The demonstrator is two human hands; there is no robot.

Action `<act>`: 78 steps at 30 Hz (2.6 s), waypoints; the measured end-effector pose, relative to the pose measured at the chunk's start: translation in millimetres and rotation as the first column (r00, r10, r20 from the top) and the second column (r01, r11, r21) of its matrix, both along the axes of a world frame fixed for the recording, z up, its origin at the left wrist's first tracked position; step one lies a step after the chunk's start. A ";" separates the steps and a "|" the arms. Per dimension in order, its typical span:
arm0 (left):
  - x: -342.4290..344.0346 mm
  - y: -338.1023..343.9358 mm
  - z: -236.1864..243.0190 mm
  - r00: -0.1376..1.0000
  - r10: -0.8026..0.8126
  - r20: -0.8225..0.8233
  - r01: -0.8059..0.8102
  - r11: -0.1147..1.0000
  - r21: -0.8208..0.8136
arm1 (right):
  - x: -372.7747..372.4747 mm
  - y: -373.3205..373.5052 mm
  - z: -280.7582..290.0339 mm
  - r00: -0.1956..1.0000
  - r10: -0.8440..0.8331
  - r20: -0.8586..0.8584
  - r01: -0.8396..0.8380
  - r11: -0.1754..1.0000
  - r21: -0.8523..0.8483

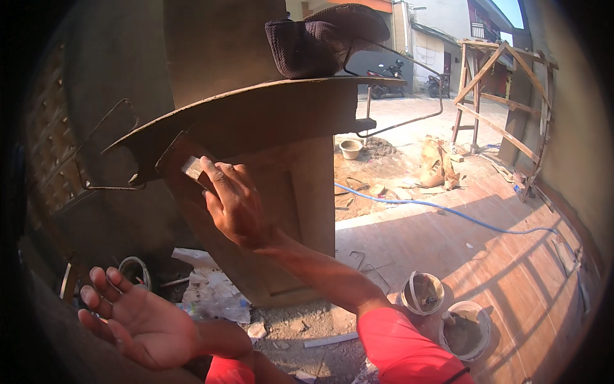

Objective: The person smooths the surface of a large concrete structure using a trowel and a sponge. They repeatedly apply and wipe the surface, occasionally dipping the sponge into a bucket of water.

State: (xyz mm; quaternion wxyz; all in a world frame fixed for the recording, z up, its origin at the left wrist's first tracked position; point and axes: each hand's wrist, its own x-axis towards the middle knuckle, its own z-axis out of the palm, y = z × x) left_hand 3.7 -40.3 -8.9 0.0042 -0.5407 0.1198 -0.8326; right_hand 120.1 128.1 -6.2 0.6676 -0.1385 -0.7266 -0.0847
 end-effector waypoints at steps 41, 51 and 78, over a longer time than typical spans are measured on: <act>-34.1 -22.9 1.2 0.984 0.008 0.176 -0.021 0.997 0.070 | 98.4 -23.5 -75.7 0.428 0.217 -0.877 -0.696 0.698 -0.168; -4.5 -19.0 8.2 0.993 -0.026 0.117 0.016 0.996 0.088 | 78.6 15.0 -77.1 0.325 0.344 -0.881 -0.810 0.582 -0.071; -44.3 -68.4 17.9 0.907 0.211 0.365 -0.204 0.977 -0.056 | -106.3 4.6 -85.3 0.151 0.534 -0.832 -0.945 0.326 0.038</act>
